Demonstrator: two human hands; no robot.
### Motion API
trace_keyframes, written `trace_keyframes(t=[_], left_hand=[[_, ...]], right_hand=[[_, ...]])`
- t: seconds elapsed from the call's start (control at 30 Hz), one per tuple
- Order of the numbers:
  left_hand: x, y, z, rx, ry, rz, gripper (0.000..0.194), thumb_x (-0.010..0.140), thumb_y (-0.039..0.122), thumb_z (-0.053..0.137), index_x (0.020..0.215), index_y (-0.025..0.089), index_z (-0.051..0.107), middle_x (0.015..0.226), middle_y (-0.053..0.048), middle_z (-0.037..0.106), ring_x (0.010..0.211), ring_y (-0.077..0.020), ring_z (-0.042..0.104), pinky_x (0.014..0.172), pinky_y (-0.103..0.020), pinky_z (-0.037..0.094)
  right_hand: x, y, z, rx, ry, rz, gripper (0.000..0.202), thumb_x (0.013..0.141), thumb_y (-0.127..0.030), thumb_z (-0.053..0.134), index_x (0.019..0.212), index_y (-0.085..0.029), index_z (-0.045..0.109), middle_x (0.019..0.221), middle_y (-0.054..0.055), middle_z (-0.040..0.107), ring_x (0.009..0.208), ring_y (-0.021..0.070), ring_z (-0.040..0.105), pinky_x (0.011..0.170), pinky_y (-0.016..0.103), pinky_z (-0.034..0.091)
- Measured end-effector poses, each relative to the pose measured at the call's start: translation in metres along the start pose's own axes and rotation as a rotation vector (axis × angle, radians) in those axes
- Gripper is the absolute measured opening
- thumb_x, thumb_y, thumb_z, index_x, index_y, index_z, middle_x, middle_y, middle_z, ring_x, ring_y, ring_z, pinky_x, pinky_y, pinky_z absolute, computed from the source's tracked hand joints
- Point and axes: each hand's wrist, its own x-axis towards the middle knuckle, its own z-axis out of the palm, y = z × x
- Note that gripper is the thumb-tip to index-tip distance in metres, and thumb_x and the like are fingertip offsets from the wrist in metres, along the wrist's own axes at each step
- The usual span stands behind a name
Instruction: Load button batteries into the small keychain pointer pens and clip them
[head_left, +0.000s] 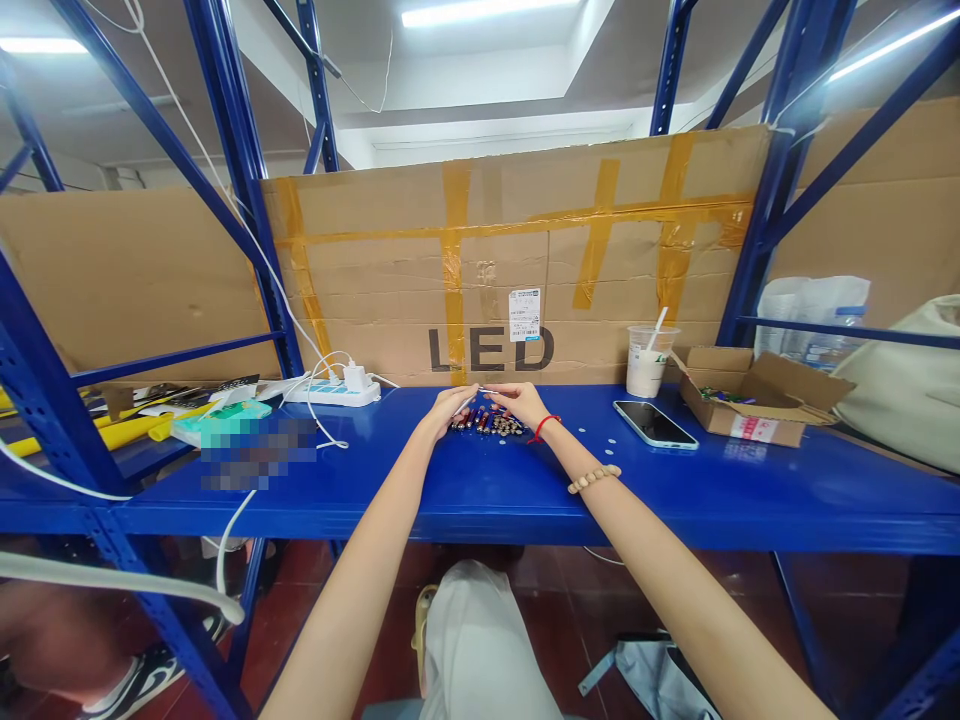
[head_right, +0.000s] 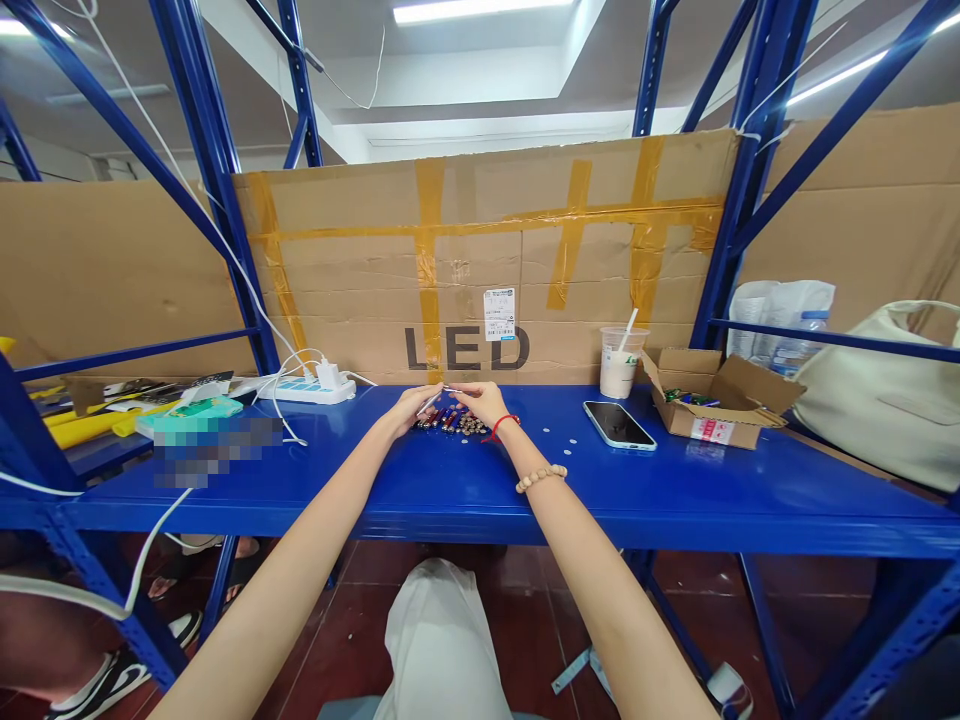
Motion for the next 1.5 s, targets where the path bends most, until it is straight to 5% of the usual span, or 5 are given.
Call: trace_keyframes(t=[0.47,0.6,0.83,1.2,1.5], left_hand=[[-0.005,0.004,0.003,0.084,0.07,-0.021,0.033,0.066,0.044,0.067,0.074,0.012,0.065,0.05,0.004,0.046,0.034,-0.0014,0.028,0.036,-0.018,0.013],[-0.007,0.004,0.005,0.101,0.1,0.003,0.031,0.066,0.041,0.066,0.069,0.01,0.065,0.047,0.002,0.05,0.033,-0.0022,0.031,0.035,-0.019,0.014],[-0.006,0.003,0.004,0.096,0.095,0.042,0.029,0.067,0.036,0.065,0.081,0.011,0.068,0.055,0.0,0.058,0.032,-0.0022,0.035,0.035,-0.019,0.016],[-0.011,0.003,0.004,0.174,0.088,0.059,0.029,0.063,0.039,0.067,0.069,0.01,0.067,0.036,0.006,0.039,0.033,-0.0025,0.027,0.038,-0.019,0.016],[-0.01,0.004,0.003,0.151,0.062,0.091,0.034,0.063,0.045,0.067,0.064,0.011,0.065,0.035,0.007,0.036,0.033,-0.0024,0.024,0.037,-0.02,0.014]], right_hand=[[0.001,0.008,0.001,-0.408,0.017,-0.178,0.017,0.075,-0.029,0.062,0.085,-0.018,0.07,0.07,0.004,0.069,0.058,0.0147,0.063,0.052,0.023,0.047],[0.002,0.008,0.001,-0.408,0.024,-0.183,0.023,0.074,-0.029,0.063,0.095,-0.02,0.065,0.083,0.002,0.07,0.056,0.0114,0.062,0.055,0.022,0.047],[-0.003,0.001,-0.001,-0.632,-0.045,-0.195,0.031,0.078,-0.035,0.059,0.104,-0.022,0.067,0.074,0.003,0.07,0.062,0.0137,0.06,0.055,0.021,0.041],[-0.01,-0.015,0.005,-1.031,-0.165,-0.235,0.034,0.089,-0.041,0.042,0.085,-0.019,0.067,0.075,0.004,0.064,0.065,0.0129,0.054,0.049,0.022,0.023],[-0.007,-0.013,0.006,-1.019,-0.115,-0.275,0.033,0.09,-0.036,0.04,0.084,-0.018,0.066,0.072,0.004,0.06,0.062,0.012,0.049,0.052,0.023,0.022]])
